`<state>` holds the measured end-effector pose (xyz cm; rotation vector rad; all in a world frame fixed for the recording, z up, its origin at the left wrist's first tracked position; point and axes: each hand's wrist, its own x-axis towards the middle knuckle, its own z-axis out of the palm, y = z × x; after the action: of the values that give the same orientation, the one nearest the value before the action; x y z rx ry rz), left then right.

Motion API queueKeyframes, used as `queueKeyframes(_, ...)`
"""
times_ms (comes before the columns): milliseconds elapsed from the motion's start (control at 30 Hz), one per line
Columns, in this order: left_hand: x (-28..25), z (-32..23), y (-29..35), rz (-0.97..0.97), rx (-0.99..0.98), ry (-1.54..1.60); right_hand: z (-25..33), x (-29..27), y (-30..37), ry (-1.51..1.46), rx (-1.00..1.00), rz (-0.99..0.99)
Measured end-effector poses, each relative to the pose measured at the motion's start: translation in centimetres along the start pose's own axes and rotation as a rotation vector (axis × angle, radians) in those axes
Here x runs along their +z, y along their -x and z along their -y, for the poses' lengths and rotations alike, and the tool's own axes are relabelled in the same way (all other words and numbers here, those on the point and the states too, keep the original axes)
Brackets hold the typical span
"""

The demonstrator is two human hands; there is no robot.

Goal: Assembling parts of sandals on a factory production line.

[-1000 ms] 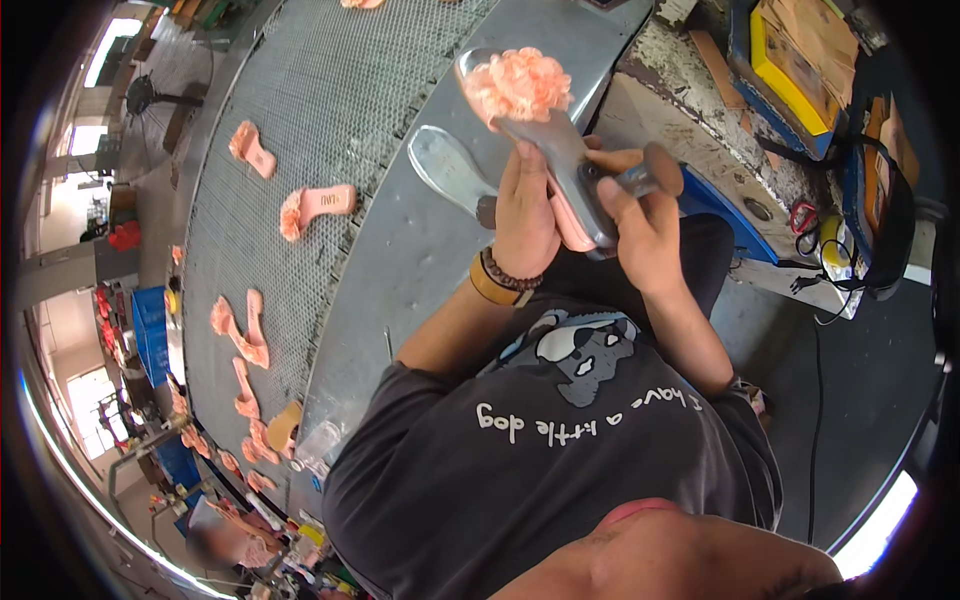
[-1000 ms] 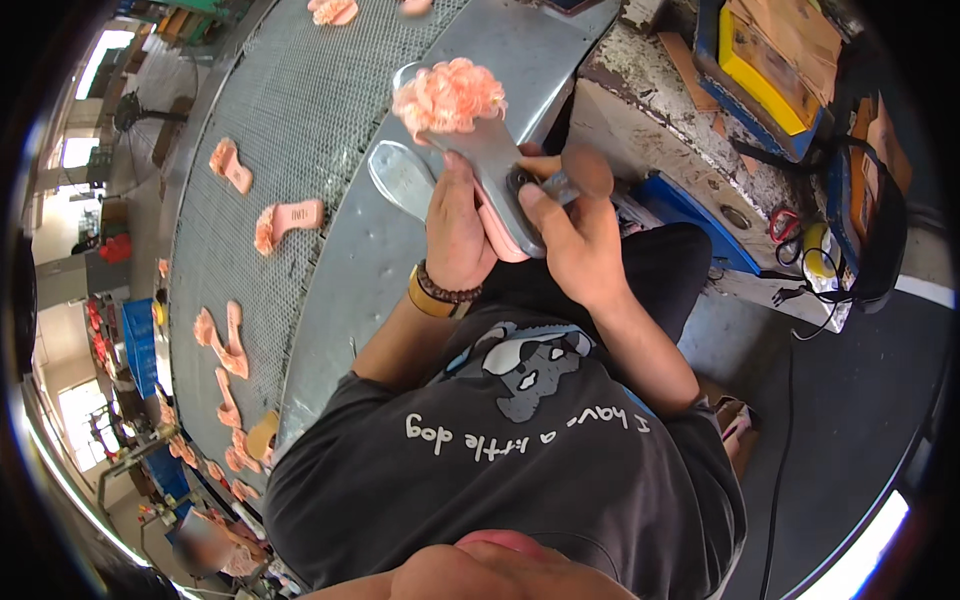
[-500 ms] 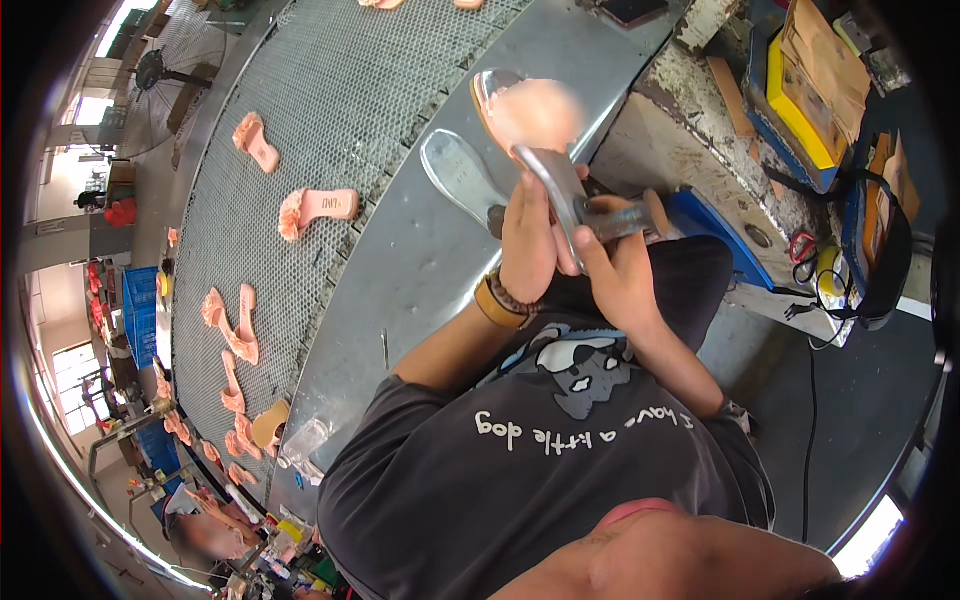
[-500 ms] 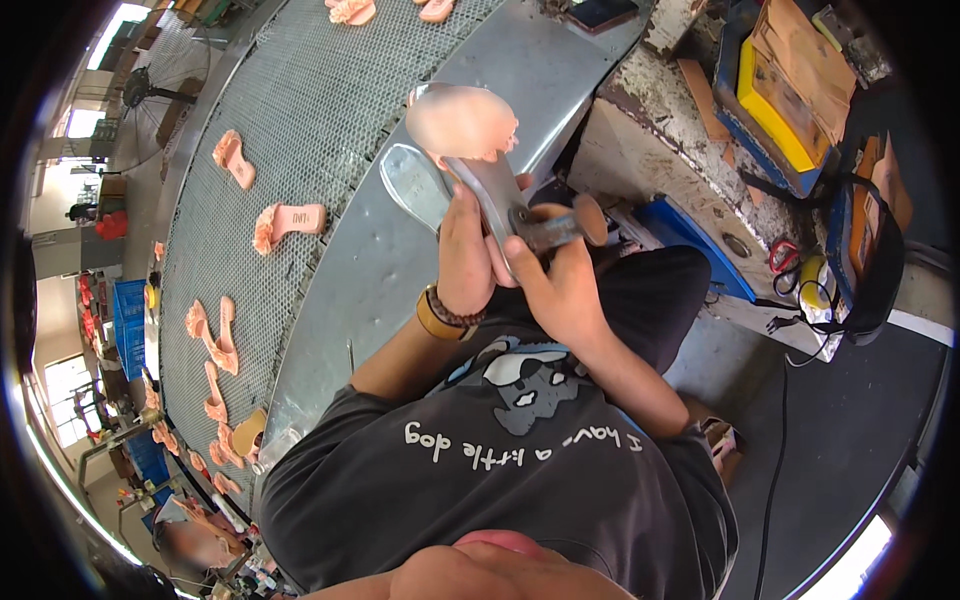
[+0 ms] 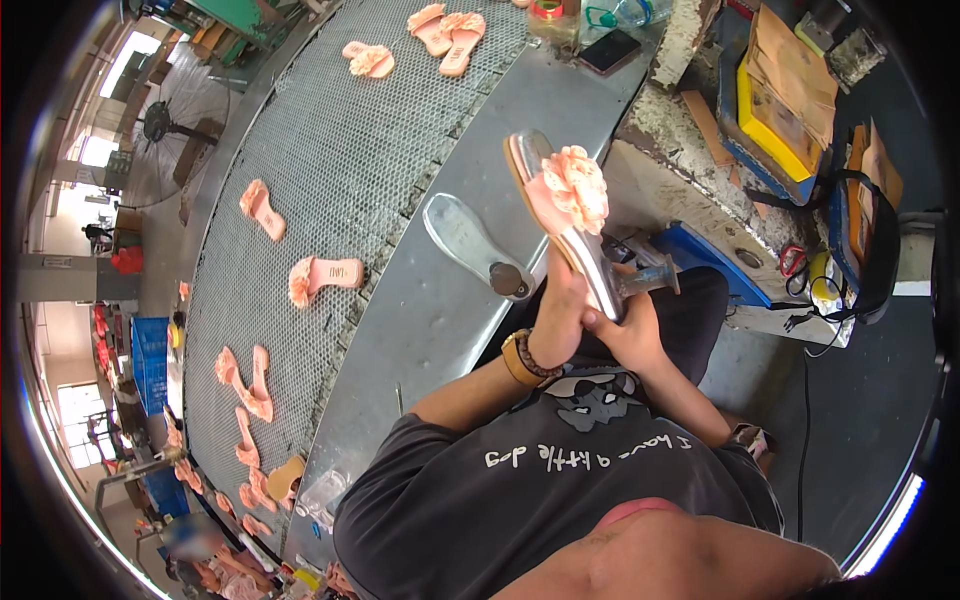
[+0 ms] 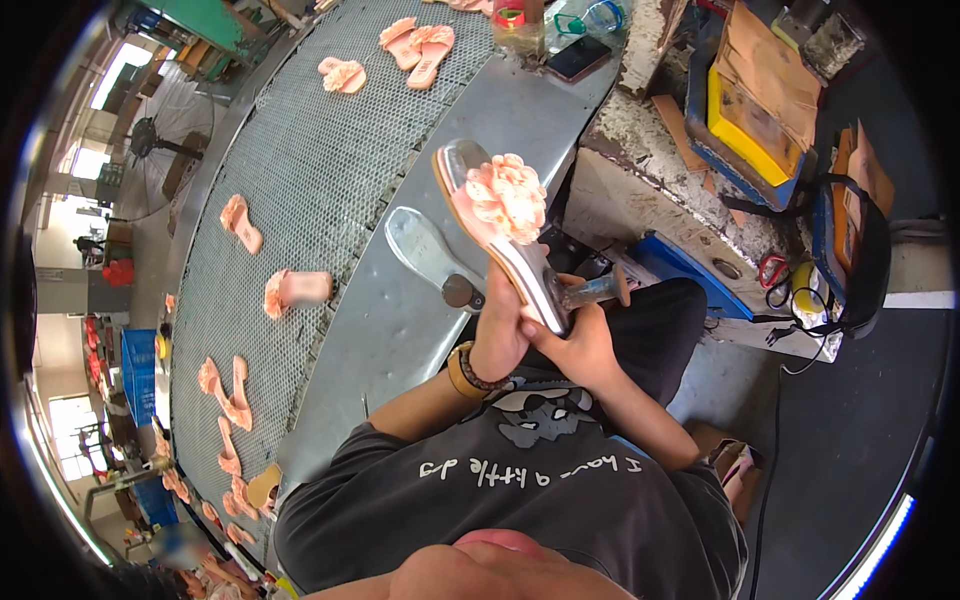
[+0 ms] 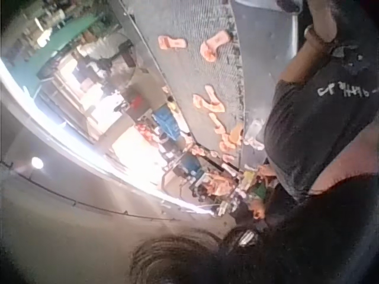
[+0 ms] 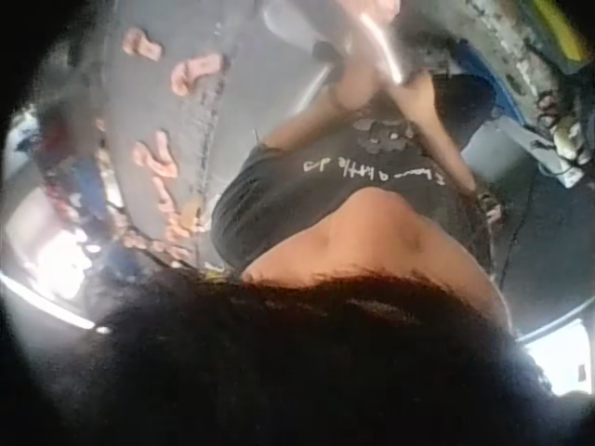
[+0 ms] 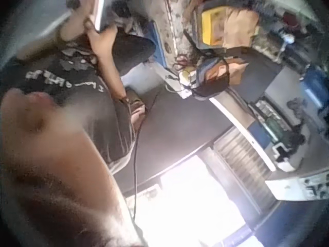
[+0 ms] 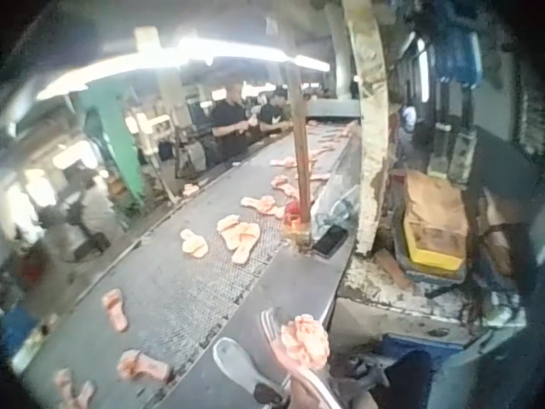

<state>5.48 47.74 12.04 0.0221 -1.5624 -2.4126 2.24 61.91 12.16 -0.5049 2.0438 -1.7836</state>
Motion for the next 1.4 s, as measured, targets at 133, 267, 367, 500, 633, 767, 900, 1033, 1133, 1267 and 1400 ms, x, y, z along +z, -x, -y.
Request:
queueKeyframes(133, 2.1, -1.2, -0.3, 0.149, 0.023, -0.132, -0.9, -2.0, -0.4, -0.333, 0.172, -0.134)
queueKeyframes(267, 1.4, -3.8, -1.5, 0.646, 0.159, -0.565, 2.0, -7.6, -2.3, -0.150, 0.058, -0.450)
queueKeyframes(367, 0.2, -4.7, -1.2, 0.701, -0.066, -0.442, 4.7, -11.9, -6.2, 0.140, -0.110, -0.570)
queueKeyframes(500, -0.3, -4.2, -0.9, 0.660, -0.075, -0.511, 8.0, -19.7, -11.8, 1.057, -0.075, -0.931)
queueKeyframes(633, -0.7, -3.4, -0.9, 0.659, -0.137, -0.456, 8.6, -23.6, -15.9, 1.280, 0.119, -1.012)
queueKeyframes(767, -1.3, -3.9, -1.1, 0.644, -0.154, -0.457, 7.8, -24.1, -17.5, 1.346, 0.319, -1.003)
queueKeyframes(900, -2.2, -4.9, -1.3, 0.581, -0.184, -0.458, 7.1, -27.6, -19.7, 1.400, 0.265, -0.990)
queueKeyframes(1033, -3.1, -6.5, -1.9, 0.322, -0.174, -0.393, 6.9, -29.1, -21.1, 1.447, 0.281, -0.985)
queueKeyframes(1133, -4.6, -7.5, -4.0, 0.175, -0.123, -0.455, 6.9, -29.2, -21.1, 1.454, 0.266, -0.954)
queueKeyframes(1267, -8.1, -8.1, -12.1, 0.048, 0.154, -0.755, 6.3, -29.9, -20.7, 1.541, 0.003, -1.194)
queueKeyframes(1400, -17.2, -5.1, -23.1, -0.334, 0.324, -0.738, 4.7, -32.3, -20.7, 1.034, -0.561, -1.362)
